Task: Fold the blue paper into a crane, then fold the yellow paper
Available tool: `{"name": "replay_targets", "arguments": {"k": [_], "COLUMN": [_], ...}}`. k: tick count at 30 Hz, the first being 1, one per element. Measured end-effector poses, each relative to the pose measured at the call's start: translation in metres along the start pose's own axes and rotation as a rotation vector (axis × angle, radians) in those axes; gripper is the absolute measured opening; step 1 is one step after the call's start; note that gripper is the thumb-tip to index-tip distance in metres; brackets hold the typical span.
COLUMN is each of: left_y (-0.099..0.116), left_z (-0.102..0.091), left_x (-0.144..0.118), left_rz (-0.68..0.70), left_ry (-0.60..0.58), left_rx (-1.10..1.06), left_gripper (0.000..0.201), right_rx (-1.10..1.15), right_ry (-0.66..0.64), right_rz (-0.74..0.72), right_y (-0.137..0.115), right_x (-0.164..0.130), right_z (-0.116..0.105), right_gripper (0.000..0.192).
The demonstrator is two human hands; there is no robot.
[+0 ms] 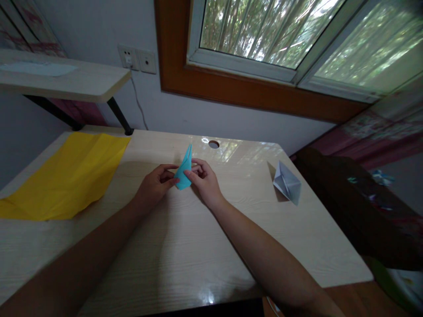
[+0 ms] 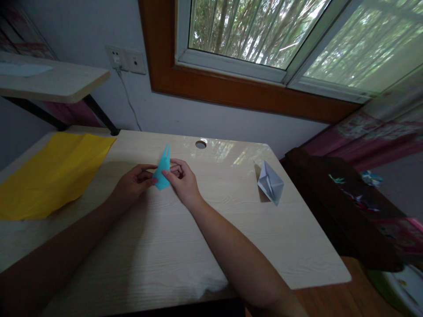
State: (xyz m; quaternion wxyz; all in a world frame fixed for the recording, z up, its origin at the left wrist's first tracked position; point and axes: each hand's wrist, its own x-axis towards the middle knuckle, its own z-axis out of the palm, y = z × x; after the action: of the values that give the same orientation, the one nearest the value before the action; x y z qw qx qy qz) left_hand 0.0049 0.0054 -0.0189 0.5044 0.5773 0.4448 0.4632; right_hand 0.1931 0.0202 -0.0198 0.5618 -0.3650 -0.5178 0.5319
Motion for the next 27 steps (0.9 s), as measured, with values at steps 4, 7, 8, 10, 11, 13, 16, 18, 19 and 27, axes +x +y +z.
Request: {"name": "replay_targets", "arguments": {"k": [4,7,8,10,11,13,16,18,19,27], "left_y": [0.003,0.008,0.01,0.012,0.013,0.013,0.011,0.01,0.009,0.012], "left_z": [0.001,0.002,0.002,0.002,0.002,0.002,0.001,0.0,0.0,0.001], "left_x": [-0.003,-0.005,-0.006,-0.006,-0.006,-0.005,-0.005,-0.004,-0.004,-0.005], "left_rz": [-0.007,0.015,0.02,0.026,0.027,0.029,0.035,0.042,0.047,0.07], "left_ry": [-0.056,-0.085,-0.095,-0.103,-0.104,-0.097,-0.096,-0.112,-0.124,-0.168], "left_rx": [0.068,0.121,0.139,0.173,0.19,0.211,0.236,0.268,0.285,0.355], "left_gripper": [0.033,0.025,0.024,0.025,0.026,0.028,0.029,0.029,0.029,0.031], "right_rx": [0.014,-0.005,0.001,0.021,0.028,0.024,-0.015,-0.042,-0.053,-0.117], "right_ry": [-0.001,0.002,-0.002,-0.021,-0.036,-0.073,-0.118,-0.128,-0.129,-0.058], "right_rz": [0.046,0.075,0.08,0.091,0.1,0.117,0.122,0.122,0.125,0.103], "right_y": [0.001,0.002,0.003,0.003,0.002,0.0,-0.005,-0.007,-0.007,0.0], "right_x": [0.0,0.0,0.0,-0.001,-0.001,-0.002,-0.003,-0.004,-0.003,-0.001], "right_z": [-0.002,-0.004,-0.004,-0.004,-0.004,-0.003,-0.001,-0.001,-0.001,-0.007], "right_gripper": [0.031,0.028,0.028,0.028,0.029,0.03,0.031,0.032,0.032,0.034]}}
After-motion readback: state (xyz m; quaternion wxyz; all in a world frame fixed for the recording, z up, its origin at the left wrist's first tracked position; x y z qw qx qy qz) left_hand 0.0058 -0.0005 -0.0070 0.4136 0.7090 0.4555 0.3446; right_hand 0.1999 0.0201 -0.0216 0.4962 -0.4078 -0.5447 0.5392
